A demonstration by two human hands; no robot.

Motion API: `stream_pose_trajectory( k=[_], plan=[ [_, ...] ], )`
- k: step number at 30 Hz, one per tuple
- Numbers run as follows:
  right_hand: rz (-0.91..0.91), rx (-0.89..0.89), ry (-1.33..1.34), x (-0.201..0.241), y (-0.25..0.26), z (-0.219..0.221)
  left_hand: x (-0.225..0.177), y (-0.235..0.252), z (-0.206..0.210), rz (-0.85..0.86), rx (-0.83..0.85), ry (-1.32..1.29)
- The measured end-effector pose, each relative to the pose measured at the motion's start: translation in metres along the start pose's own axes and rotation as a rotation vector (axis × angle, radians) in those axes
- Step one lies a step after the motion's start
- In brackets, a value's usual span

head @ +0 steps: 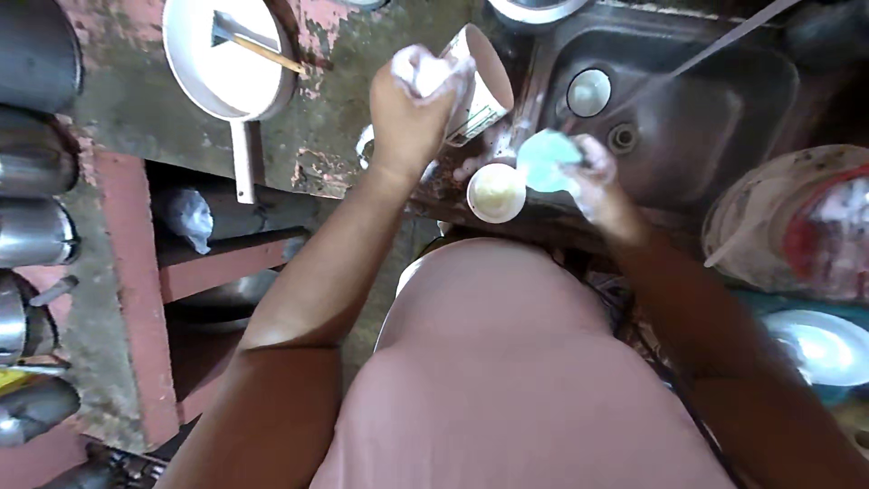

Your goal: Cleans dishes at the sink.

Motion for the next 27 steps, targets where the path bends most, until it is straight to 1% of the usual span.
stream_pose_trajectory(
  k=[1, 3, 5, 7, 9, 10, 12, 13, 14, 15, 16, 17, 19, 20, 22, 23, 24, 25, 26, 27],
  plan=[
    [0.112, -0.075, 0.175, 0.008, -0.003, -0.006, 0.002, 0.001, -0.005, -0.015, 0.000, -0.006],
    [0.246, -0.197, 0.402, 0.020, -0.007, -0.013, 0.005, 0.004, -0.012, -0.011, 0.001, 0.027],
    [0.243, -0.256, 0.443, 0.029, -0.008, -0.011, 0.005, 0.004, -0.016, 0.042, 0.017, 0.140],
    [0.182, -0.283, 0.380, 0.044, -0.007, 0.001, 0.008, 0.004, -0.017, 0.198, 0.036, 0.231],
    [0.093, -0.291, 0.166, 0.065, -0.003, 0.020, 0.007, 0.004, -0.015, 0.385, 0.041, 0.220],
    [0.028, -0.283, -0.020, 0.075, 0.000, 0.032, 0.007, 0.005, -0.014, 0.449, 0.045, 0.192],
    [-0.166, -0.212, -0.385, 0.095, 0.009, 0.063, 0.006, 0.005, -0.010, 0.504, 0.061, 0.124],
    [-0.248, -0.178, -0.526, 0.102, 0.016, 0.079, 0.007, 0.006, -0.008, 0.522, 0.071, 0.079],
    [-0.264, -0.156, -0.631, 0.108, 0.023, 0.096, 0.008, 0.007, -0.006, 0.540, 0.076, 0.039],
    [-0.212, -0.142, -0.701, 0.113, 0.029, 0.111, 0.010, 0.008, -0.004, 0.551, 0.073, 0.005],
    [-0.131, -0.128, -0.712, 0.116, 0.033, 0.124, 0.012, 0.010, -0.004, 0.552, 0.057, -0.020],
    [-0.070, -0.097, -0.675, 0.119, 0.035, 0.133, 0.015, 0.013, -0.006, 0.539, 0.034, -0.041],
    [-0.030, 0.034, -0.584, 0.122, 0.030, 0.147, 0.019, 0.020, -0.014, 0.510, -0.030, -0.058],
    [-0.043, 0.107, -0.592, 0.124, 0.024, 0.153, 0.020, 0.023, -0.017, 0.489, -0.054, -0.075],
    [-0.125, 0.215, -0.768, 0.130, 0.013, 0.160, 0.023, 0.023, -0.023, 0.409, -0.043, -0.179],
    [-0.165, 0.233, -0.845, 0.132, 0.011, 0.164, 0.025, 0.020, -0.023, 0.351, -0.013, -0.241],
    [-0.181, 0.234, -0.858, 0.133, 0.012, 0.168, 0.027, 0.017, -0.022, 0.304, 0.011, -0.292],
    [-0.139, 0.235, -0.806, 0.134, 0.012, 0.171, 0.029, 0.014, -0.021, 0.276, 0.026, -0.327],
    [-0.069, 0.214, -0.665, 0.132, 0.013, 0.173, 0.029, 0.012, -0.020, 0.276, 0.015, -0.356],
    [-0.008, 0.202, -0.452, 0.126, 0.013, 0.174, 0.028, 0.012, -0.021, 0.296, -0.015, -0.374]
  ],
)
Point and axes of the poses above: each hand's wrist, its own y-axis towards the middle knuckle, its own z-axis out of the palm, x = y × z, the point moved 3 cm from there along y, towards the middle knuckle, and after that the axes turned 3 degrees about -z, right-handed, at the moved point
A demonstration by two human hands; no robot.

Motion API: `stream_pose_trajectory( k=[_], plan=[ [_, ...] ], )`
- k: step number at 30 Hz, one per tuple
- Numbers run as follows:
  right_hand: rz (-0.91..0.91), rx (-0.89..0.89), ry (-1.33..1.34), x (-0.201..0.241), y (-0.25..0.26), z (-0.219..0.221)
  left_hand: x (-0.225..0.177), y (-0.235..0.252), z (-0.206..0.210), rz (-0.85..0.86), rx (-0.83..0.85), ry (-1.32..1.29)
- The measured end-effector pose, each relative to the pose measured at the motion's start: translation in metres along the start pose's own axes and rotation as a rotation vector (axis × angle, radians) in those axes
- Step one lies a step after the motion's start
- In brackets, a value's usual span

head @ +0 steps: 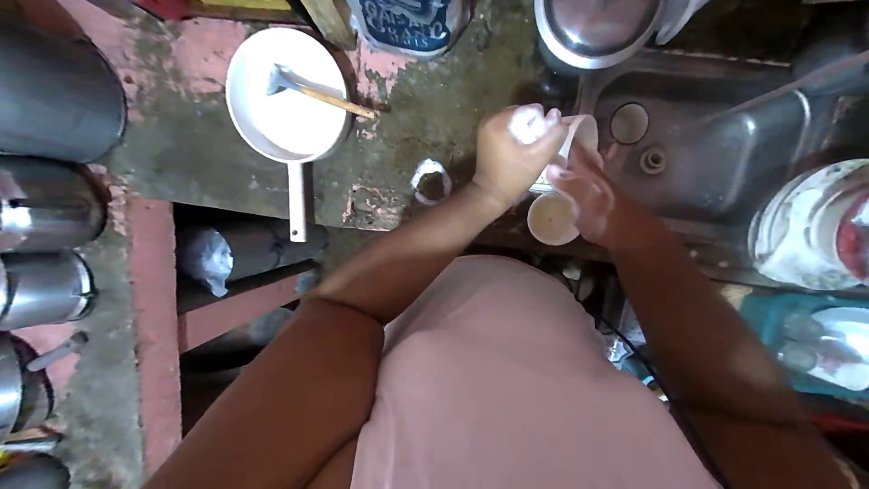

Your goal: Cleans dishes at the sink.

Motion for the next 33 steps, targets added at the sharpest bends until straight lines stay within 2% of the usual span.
stream_pose_trajectory(
  k=[2, 3, 6, 8, 9, 12, 13, 14, 16, 18, 22, 25, 27, 29, 31, 33],
  plan=[
    [-0.045, 0.018, 0.231, -0.003, -0.002, 0.004, -0.003, 0.005, -0.005, 0.071, -0.059, -0.001],
    [-0.080, 0.024, 0.159, 0.000, -0.005, 0.003, -0.005, 0.008, -0.009, 0.111, -0.069, -0.011],
    [-0.091, 0.055, -0.397, 0.020, -0.010, -0.004, -0.010, 0.011, -0.011, 0.156, -0.054, -0.004],
    [-0.062, 0.056, -0.443, 0.018, -0.010, -0.008, -0.013, 0.004, -0.005, 0.118, -0.060, -0.006],
    [-0.062, 0.027, -0.325, 0.013, -0.009, -0.009, -0.014, 0.002, 0.000, 0.107, -0.075, -0.026],
    [-0.137, -0.003, 0.340, -0.003, -0.011, -0.011, -0.017, -0.002, 0.011, 0.177, -0.140, -0.026],
    [-0.159, 0.021, 0.436, -0.005, -0.013, -0.013, -0.019, -0.002, 0.013, 0.222, -0.148, -0.020],
    [-0.156, 0.035, 0.400, -0.008, -0.016, -0.015, -0.022, -0.002, 0.014, 0.264, -0.138, -0.008],
    [-0.109, 0.046, 0.054, -0.016, -0.020, -0.022, -0.027, -0.003, 0.020, 0.338, -0.109, 0.038],
    [-0.139, 0.087, -0.241, -0.023, -0.024, -0.030, -0.029, -0.010, 0.029, 0.357, -0.106, 0.076],
    [-0.146, 0.199, -0.419, -0.022, -0.038, -0.046, -0.037, -0.024, 0.053, 0.351, -0.182, 0.138],
    [-0.089, 0.269, -0.212, -0.039, -0.055, -0.060, -0.037, -0.031, 0.065, 0.379, -0.189, 0.204],
    [-0.126, 0.259, 0.183, -0.051, -0.061, -0.069, -0.035, -0.036, 0.069, 0.371, -0.211, 0.222],
    [-0.103, 0.249, 0.460, -0.050, -0.064, -0.074, -0.034, -0.043, 0.078, 0.357, -0.253, 0.222],
    [-0.039, 0.154, 0.554, -0.049, -0.065, -0.070, -0.036, -0.050, 0.091, 0.360, -0.234, 0.244],
    [-0.060, 0.105, 0.522, -0.053, -0.065, -0.069, -0.041, -0.051, 0.095, 0.395, -0.208, 0.288]
  ],
)
Point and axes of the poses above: each hand's wrist, its own y-axis towards the middle knuckle, its own z-axis out of the palm, x = y × z, the point moved 3 cm from there along y, towards the middle knuckle, and after that the axes turned 3 degrees about -z, right-handed, at the moved point
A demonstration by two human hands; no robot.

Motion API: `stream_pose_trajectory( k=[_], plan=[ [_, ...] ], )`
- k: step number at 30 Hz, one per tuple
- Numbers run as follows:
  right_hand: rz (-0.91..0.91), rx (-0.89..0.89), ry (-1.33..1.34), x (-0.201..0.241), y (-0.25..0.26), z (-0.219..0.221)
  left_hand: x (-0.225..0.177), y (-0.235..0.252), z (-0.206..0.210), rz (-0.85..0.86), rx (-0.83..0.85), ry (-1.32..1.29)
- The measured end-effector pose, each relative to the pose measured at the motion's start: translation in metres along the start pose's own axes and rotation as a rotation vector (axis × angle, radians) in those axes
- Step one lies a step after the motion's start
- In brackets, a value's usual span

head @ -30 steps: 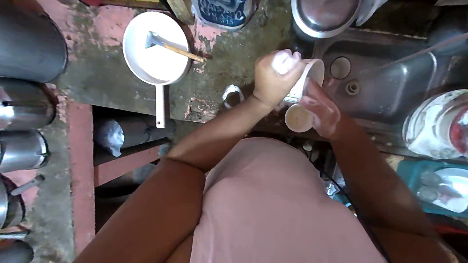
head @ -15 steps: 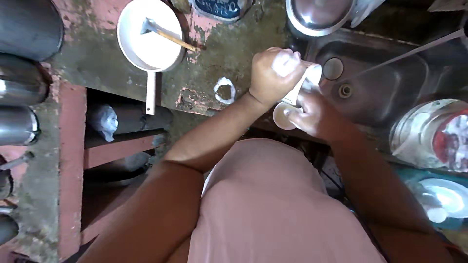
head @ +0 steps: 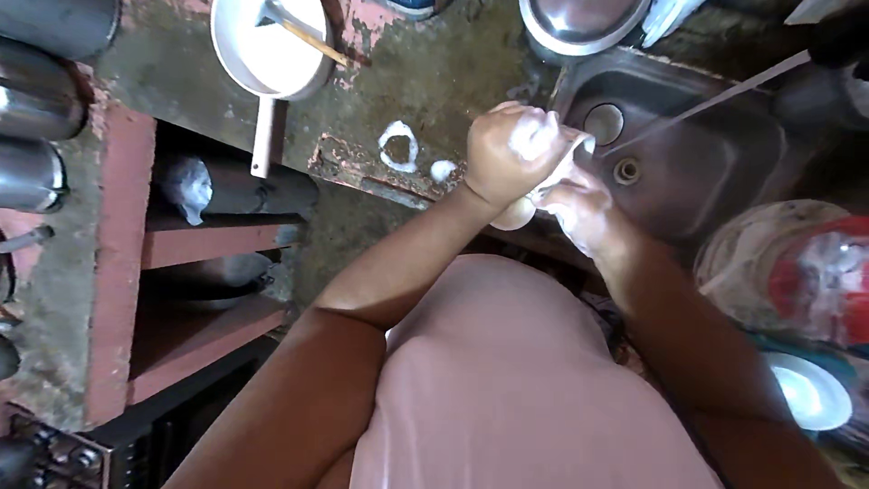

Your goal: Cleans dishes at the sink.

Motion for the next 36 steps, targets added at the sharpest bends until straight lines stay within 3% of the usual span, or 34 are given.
stream_pose_trajectory(
  k=[4, 9, 13, 16, 19, 22, 26, 29, 33, 36],
  plan=[
    [0.010, 0.154, -0.277, 0.003, -0.004, -0.006, 0.005, 0.012, -0.002, -0.036, -0.094, 0.068],
    [-0.091, 0.105, 0.006, 0.017, -0.008, -0.005, 0.006, 0.015, 0.002, -0.045, -0.092, -0.009],
    [-0.034, 0.006, -0.302, 0.012, 0.003, 0.009, 0.014, 0.023, -0.001, -0.127, -0.134, -0.005],
    [-0.064, -0.032, -0.381, 0.009, 0.011, 0.021, 0.022, 0.032, -0.004, -0.179, -0.097, -0.106],
    [-0.299, 0.152, -0.678, 0.018, 0.017, 0.018, 0.035, 0.047, -0.028, -0.333, -0.079, -0.172],
    [-0.518, 0.182, -0.996, 0.027, 0.032, 0.018, 0.044, 0.063, -0.051, -0.555, -0.045, -0.187],
    [-0.582, 0.191, -1.109, 0.044, 0.054, 0.036, 0.067, 0.078, -0.070, -0.824, 0.044, -0.251],
    [-0.525, 0.038, -1.235, 0.044, 0.075, 0.066, 0.079, 0.087, -0.082, -0.973, 0.047, -0.332],
    [-0.797, -0.295, -1.337, 0.033, 0.089, 0.089, 0.081, 0.095, -0.096, -1.157, 0.163, -0.438],
    [-0.783, -0.455, -1.136, 0.023, 0.100, 0.081, 0.064, 0.098, -0.100, -1.003, 0.132, -0.471]
  ],
)
Point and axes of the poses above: each hand's wrist, its own y-axis towards the middle knuckle, its own z-axis out of the palm, x = y × z, the point moved 3 cm from there along y, towards the middle knuckle, and after that the axes turned 3 degrees about -z, right-handed, at the moved point
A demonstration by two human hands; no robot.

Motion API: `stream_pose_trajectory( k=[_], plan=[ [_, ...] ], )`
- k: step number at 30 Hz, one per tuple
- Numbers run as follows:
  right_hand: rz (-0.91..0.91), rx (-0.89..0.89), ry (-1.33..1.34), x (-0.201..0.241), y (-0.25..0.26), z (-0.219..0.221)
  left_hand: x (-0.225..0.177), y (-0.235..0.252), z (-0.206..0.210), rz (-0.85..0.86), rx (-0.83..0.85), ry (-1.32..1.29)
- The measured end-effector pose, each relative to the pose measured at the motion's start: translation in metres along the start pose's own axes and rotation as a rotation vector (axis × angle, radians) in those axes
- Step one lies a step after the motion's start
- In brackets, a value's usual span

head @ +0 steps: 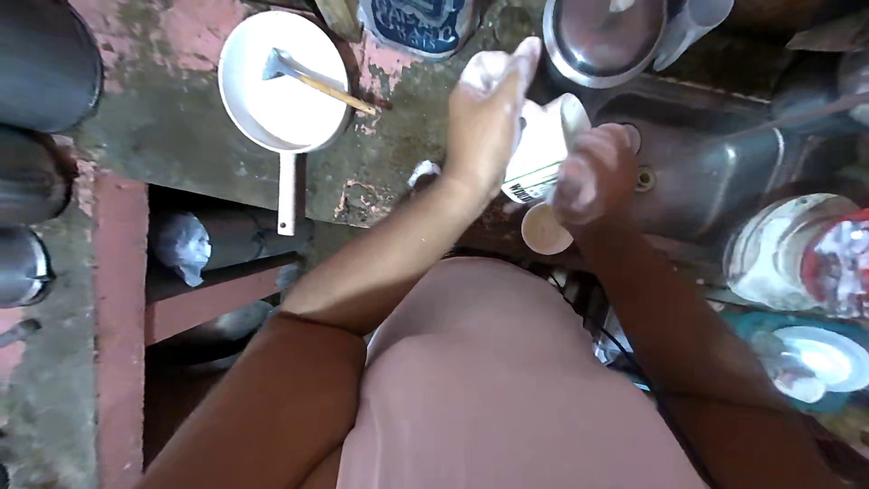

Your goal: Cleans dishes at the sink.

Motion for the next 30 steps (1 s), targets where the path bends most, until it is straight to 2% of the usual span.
stream_pose_trajectory(
  k=[3, 4, 5, 6, 9, 10, 11, 13, 15, 17, 19, 21, 22, 23, 24, 26, 27, 28, 30],
  plan=[
    [0.521, -0.236, 0.299, -0.004, 0.013, 0.014, -0.002, -0.021, 0.013, 0.273, 0.131, 0.064],
    [0.591, -0.285, 0.381, -0.005, 0.016, 0.014, -0.004, -0.023, 0.014, 0.295, 0.174, 0.078],
    [0.554, -0.300, 0.444, -0.007, 0.015, 0.013, -0.009, -0.020, 0.013, 0.275, 0.209, 0.024],
    [0.436, -0.270, 0.471, -0.011, 0.009, 0.009, -0.014, -0.015, 0.009, 0.201, 0.220, -0.045],
    [0.006, -0.202, 0.340, -0.020, -0.007, -0.002, -0.028, 0.000, -0.006, -0.182, 0.177, -0.183],
    [-0.053, -0.240, 0.302, -0.022, -0.011, -0.002, -0.027, 0.000, -0.006, -0.230, 0.153, -0.185],
    [-0.066, -0.286, 0.285, -0.025, -0.014, -0.001, -0.023, -0.003, -0.003, -0.200, 0.121, -0.187],
    [0.043, -0.282, 0.210, -0.024, -0.016, -0.002, -0.011, -0.017, 0.010, 0.064, 0.050, -0.185],
    [0.358, -0.092, 0.057, -0.012, -0.004, -0.011, 0.001, -0.036, 0.029, 0.381, 0.093, -0.181],
    [0.574, 0.068, 0.068, -0.007, 0.009, -0.022, 0.014, -0.053, 0.043, 0.508, 0.161, -0.175],
    [0.537, 0.058, 0.094, -0.006, 0.010, -0.034, 0.016, -0.053, 0.047, 0.386, 0.161, -0.155],
    [0.322, -0.014, 0.078, -0.016, -0.005, -0.044, 0.011, -0.043, 0.047, 0.173, 0.109, -0.197],
    [0.194, -0.045, 0.073, -0.025, -0.015, -0.046, 0.008, -0.040, 0.050, 0.127, 0.089, -0.215],
    [0.153, -0.053, 0.092, -0.035, -0.023, -0.046, 0.008, -0.041, 0.055, 0.144, 0.079, -0.223],
    [0.237, -0.043, 0.116, -0.040, -0.025, -0.046, 0.011, -0.048, 0.064, 0.207, 0.075, -0.189],
    [0.565, -0.008, 0.213, -0.043, -0.024, -0.048, 0.022, -0.074, 0.086, 0.363, 0.082, -0.121],
    [0.649, -0.017, 0.250, -0.042, -0.021, -0.051, 0.027, -0.083, 0.096, 0.416, 0.105, -0.129],
    [0.652, -0.042, 0.276, -0.040, -0.018, -0.057, 0.028, -0.087, 0.102, 0.452, 0.136, -0.146],
    [0.420, -0.107, 0.322, -0.041, -0.024, -0.072, 0.020, -0.081, 0.101, 0.433, 0.208, -0.165]
  ],
)
Point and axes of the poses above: each hand's wrist, its own y-axis towards the middle knuckle, its own z-axis out of the palm, x = y × z, the point moved 3 cm from there along y, towards the middle knuckle, and after that the axes turned 3 degrees about -z, right-handed, at the moved point
